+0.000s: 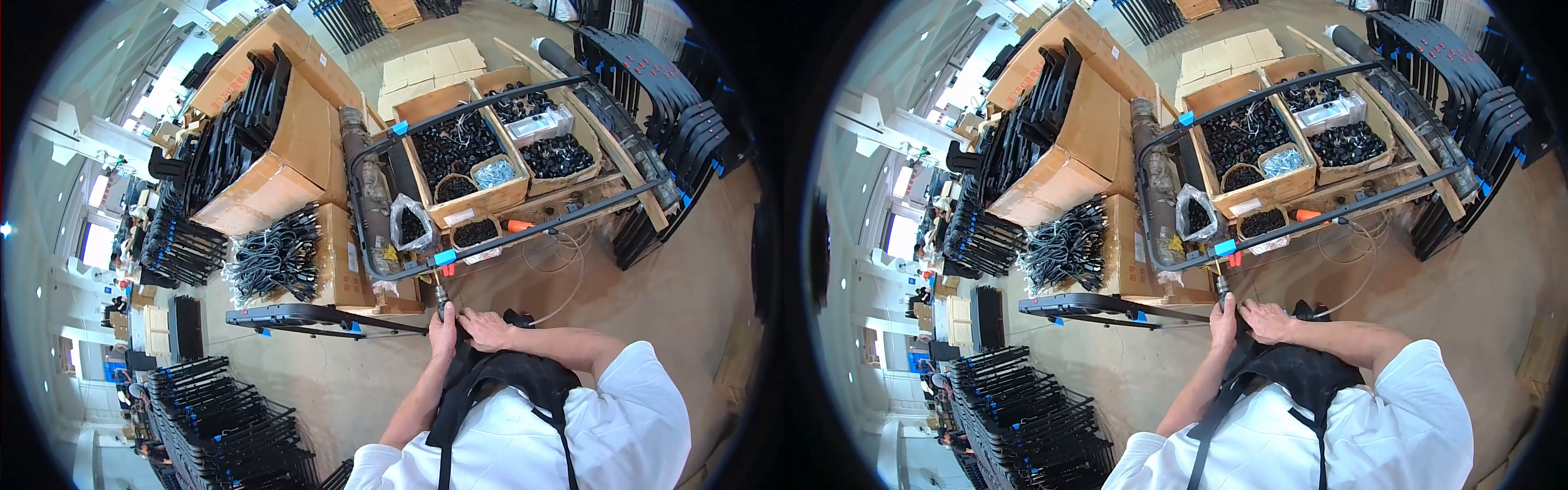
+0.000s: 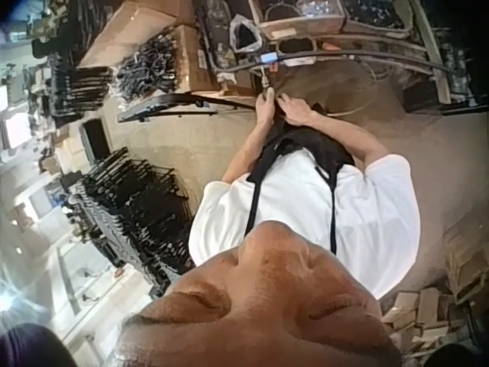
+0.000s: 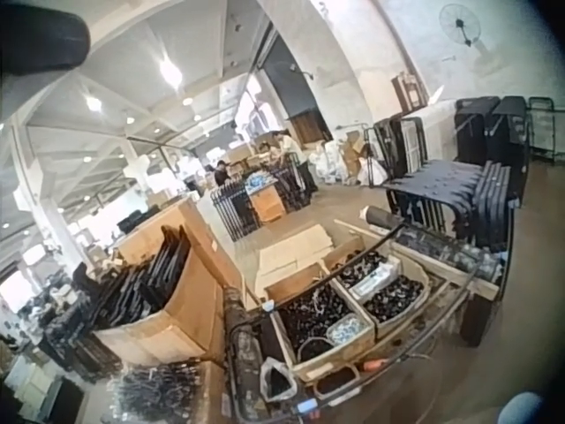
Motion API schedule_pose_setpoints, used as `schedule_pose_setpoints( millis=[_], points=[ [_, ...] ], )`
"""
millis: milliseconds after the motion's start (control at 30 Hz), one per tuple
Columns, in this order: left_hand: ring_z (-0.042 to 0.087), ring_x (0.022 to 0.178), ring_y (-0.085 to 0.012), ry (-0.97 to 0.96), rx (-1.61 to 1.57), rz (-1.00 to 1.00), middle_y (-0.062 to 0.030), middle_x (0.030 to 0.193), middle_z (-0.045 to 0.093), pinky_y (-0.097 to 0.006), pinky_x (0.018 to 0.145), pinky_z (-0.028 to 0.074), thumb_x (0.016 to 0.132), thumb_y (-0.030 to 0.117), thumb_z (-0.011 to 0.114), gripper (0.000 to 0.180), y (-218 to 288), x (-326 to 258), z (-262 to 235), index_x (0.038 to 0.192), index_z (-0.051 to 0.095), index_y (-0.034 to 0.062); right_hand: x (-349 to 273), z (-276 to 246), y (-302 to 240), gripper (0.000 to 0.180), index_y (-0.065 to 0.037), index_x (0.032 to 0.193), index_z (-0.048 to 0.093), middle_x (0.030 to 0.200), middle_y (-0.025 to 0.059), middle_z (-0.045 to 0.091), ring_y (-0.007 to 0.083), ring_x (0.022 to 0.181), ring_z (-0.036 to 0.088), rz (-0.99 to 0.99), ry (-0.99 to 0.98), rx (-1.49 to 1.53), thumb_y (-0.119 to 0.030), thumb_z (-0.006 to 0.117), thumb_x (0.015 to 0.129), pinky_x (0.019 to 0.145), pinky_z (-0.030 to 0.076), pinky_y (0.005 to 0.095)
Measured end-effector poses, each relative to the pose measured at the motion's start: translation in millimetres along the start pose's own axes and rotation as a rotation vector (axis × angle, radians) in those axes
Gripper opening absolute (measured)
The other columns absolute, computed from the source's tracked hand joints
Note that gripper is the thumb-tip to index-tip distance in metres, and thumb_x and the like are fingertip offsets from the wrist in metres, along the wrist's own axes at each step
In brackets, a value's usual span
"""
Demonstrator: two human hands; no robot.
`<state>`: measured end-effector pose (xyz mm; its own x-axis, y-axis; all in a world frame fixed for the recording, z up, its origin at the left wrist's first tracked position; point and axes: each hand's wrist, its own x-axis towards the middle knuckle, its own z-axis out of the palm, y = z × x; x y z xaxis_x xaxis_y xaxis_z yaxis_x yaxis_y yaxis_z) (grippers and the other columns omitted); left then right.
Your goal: Assembling plastic components onto metal frames using hand tools and a pneumatic screwdriver in a factory.
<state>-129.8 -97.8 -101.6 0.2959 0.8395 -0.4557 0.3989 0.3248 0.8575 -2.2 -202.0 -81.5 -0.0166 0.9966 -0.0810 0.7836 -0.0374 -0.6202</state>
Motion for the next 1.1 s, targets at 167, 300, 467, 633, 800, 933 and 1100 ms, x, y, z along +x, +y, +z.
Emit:
schedule_pose_setpoints(
  millis=[167,300,467,633,800,933,1100],
  points=[
    [0.050,0.083,-0.0140,0.001,0.030,-0.024,-0.0024,0.090,0.061,-0.034,0.076,0.046,0.103,0.052,0.065,0.051,-4.2,-12.2,10.2,0.102,0.066,0.0014,-14.7,3.4,5.3,0.056,0.001,0.124,0.053,0.115,0.0239,0.061,0.0429,0.105,0.069,0.044,-0.032,-0.015,-0.026,0.078,0.083,0.089,0.058,0.0525],
    [0.051,0.086,-0.0145,-0.056,-0.018,-0.030,-0.0040,0.093,0.063,-0.034,0.079,0.047,0.103,0.052,0.065,0.052,6.2,-13.6,21.4,0.105,0.067,0.0004,-21.9,-5.1,9.1,0.061,0.001,0.126,0.052,0.112,0.0237,0.064,0.0434,0.104,0.070,0.148,-0.005,0.000,-0.028,0.081,0.080,0.089,0.058,0.0524],
    [0.052,0.087,-0.0149,-0.075,-0.005,-0.030,-0.0053,0.094,0.064,-0.035,0.080,0.047,0.104,0.052,0.064,0.052,11.5,-15.3,23.8,0.108,0.067,0.0000,-24.7,-12.3,10.1,0.063,0.001,0.127,0.051,0.113,0.0242,0.067,0.0432,0.105,0.070,0.167,0.009,0.011,-0.027,0.081,0.079,0.090,0.058,0.0522],
    [0.052,0.087,-0.0151,-0.074,0.020,-0.018,-0.0055,0.093,0.064,-0.035,0.080,0.047,0.104,0.052,0.064,0.052,20.8,-20.3,26.5,0.109,0.067,-0.0005,-26.2,-14.3,13.7,0.066,0.002,0.129,0.050,0.114,0.0248,0.067,0.0427,0.107,0.070,0.169,-0.014,0.012,-0.028,0.081,0.079,0.092,0.058,0.0518],
    [0.051,0.086,-0.0148,-0.081,0.014,-0.029,-0.0050,0.093,0.064,-0.035,0.079,0.047,0.103,0.053,0.065,0.054,21.3,-16.4,27.7,0.108,0.067,-0.0002,-24.2,-15.0,16.3,0.070,0.004,0.132,0.048,0.115,0.0256,0.068,0.0428,0.107,0.070,0.145,0.004,-0.002,-0.029,0.081,0.080,0.091,0.058,0.0510],
    [0.053,0.091,-0.0161,-0.099,0.064,-0.062,-0.0066,0.099,0.066,-0.036,0.082,0.048,0.102,0.056,0.064,0.058,19.0,-12.6,25.3,0.113,0.067,-0.0007,-20.6,-18.9,15.1,0.070,0.005,0.132,0.048,0.112,0.0261,0.069,0.0428,0.105,0.071,0.154,-0.059,-0.008,-0.029,0.081,0.080,0.089,0.059,0.0508],
    [0.057,0.098,-0.0181,-0.084,0.043,-0.047,-0.0101,0.107,0.068,-0.037,0.088,0.049,0.102,0.058,0.063,0.063,19.5,-9.2,28.8,0.119,0.067,-0.0019,-18.9,-37.4,7.7,0.072,0.006,0.132,0.047,0.103,0.0264,0.072,0.0431,0.096,0.073,0.151,-0.060,-0.046,-0.029,0.082,0.079,0.082,0.061,0.0499]
  ],
)
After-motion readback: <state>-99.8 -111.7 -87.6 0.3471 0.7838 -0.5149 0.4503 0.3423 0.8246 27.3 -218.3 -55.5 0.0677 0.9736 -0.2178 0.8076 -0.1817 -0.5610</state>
